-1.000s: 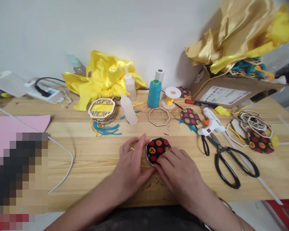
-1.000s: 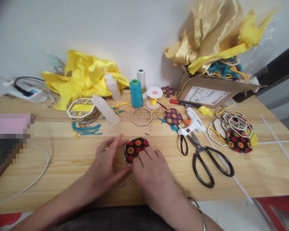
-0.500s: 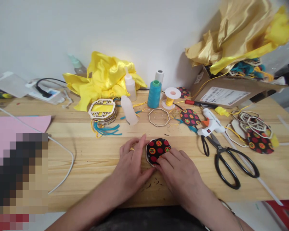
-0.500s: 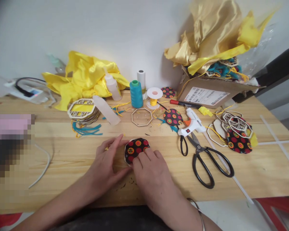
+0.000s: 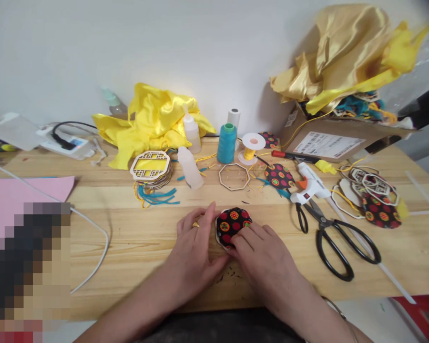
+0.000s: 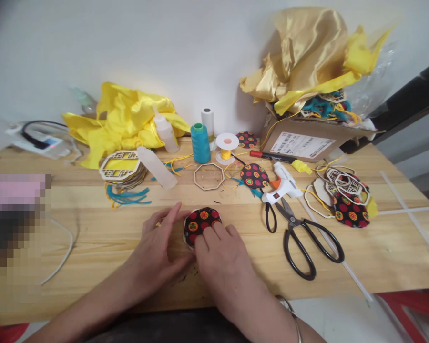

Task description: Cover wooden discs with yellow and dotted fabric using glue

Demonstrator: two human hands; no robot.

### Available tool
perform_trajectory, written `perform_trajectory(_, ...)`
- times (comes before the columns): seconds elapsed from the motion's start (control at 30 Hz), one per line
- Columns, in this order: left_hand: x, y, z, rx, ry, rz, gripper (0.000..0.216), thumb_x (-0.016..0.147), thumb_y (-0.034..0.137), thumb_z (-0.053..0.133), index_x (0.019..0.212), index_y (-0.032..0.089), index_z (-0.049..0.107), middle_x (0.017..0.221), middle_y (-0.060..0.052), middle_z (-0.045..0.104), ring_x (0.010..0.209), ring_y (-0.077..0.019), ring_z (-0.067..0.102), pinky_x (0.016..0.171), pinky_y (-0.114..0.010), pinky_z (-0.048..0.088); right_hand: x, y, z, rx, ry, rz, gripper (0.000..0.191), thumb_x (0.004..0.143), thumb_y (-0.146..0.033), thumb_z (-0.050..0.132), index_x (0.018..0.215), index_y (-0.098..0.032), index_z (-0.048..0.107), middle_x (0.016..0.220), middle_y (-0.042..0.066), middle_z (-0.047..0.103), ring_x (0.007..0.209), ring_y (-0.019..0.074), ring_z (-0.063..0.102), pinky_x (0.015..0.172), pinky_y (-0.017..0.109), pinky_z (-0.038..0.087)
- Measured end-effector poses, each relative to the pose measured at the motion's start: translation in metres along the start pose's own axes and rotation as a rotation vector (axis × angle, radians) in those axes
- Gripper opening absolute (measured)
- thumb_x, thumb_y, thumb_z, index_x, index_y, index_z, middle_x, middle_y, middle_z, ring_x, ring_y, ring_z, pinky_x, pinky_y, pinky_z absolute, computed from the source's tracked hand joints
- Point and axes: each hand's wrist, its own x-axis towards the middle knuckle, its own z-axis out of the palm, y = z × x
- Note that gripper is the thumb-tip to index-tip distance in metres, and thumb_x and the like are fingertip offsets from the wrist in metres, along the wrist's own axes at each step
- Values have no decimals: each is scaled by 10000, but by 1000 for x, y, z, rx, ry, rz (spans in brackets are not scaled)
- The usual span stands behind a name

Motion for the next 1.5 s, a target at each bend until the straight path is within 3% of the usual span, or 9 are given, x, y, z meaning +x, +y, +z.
perform_trajectory(0.23, -1, 1, 0, -3, -9, -13, 944, 765, 291, 642, 1462, 163, 18, 1306, -134, 541, 1252, -324, 345, 1024, -521, 283, 2, -4, 0, -46, 10, -11, 110, 851, -144, 572, 749, -184, 575, 717, 32, 586, 701, 208, 499, 632, 346, 302)
perform_trajectory(0.57, -2, -2, 1, -9, -5, -7, 929, 779, 259, 617, 1467, 156, 1, 1308, -140, 542, 1251, -331, 361, 1012, -522, 286, 5, -5, -4, -74, 0, -92, 161, 789, -27, 527, 731, -173, 563, 688, 42, 577, 649, 213, 487, 613, 347, 311)
perform_trajectory(0.77, -2, -3, 4, 20, 16, 4, 901, 796, 313, 623, 1454, 131, 34, 1308, -157, 538, 1235, -315, 369, 1018, -501, 277, 0, -3, 5, -67, -43, 7, 147, 809, -48, 518, 743, -176, 544, 710, 46, 563, 662, 214, 498, 623, 344, 349)
perform_trajectory(0.93, -1, -3, 6, 37, 52, 7, 909, 773, 321, 654, 1446, 128, 75, 1295, -159, 542, 1215, -309, 389, 1006, -486, 290, 2, 2, 1, 182, -52, 161, 168, 867, -75, 453, 755, -180, 521, 717, 35, 559, 647, 179, 512, 596, 300, 377)
perform_trajectory(1.23, 0, 0, 5, 58, 61, -3, 945, 758, 285, 652, 1452, 161, 23, 1284, -133, 558, 1196, -325, 404, 979, -488, 302, 8, 14, -11, 751, -56, 592, 180, 917, -266, 433, 777, -195, 520, 691, 4, 549, 634, 146, 489, 575, 253, 369)
perform_trajectory(1.5, 0, 0, 6, 42, 55, -13, 945, 755, 274, 652, 1448, 166, 18, 1264, -124, 575, 1193, -325, 396, 980, -499, 297, 13, 26, -18, 1097, 47, 720, 257, 891, -386, 467, 738, -185, 516, 648, -17, 488, 604, 123, 434, 552, 234, 356)
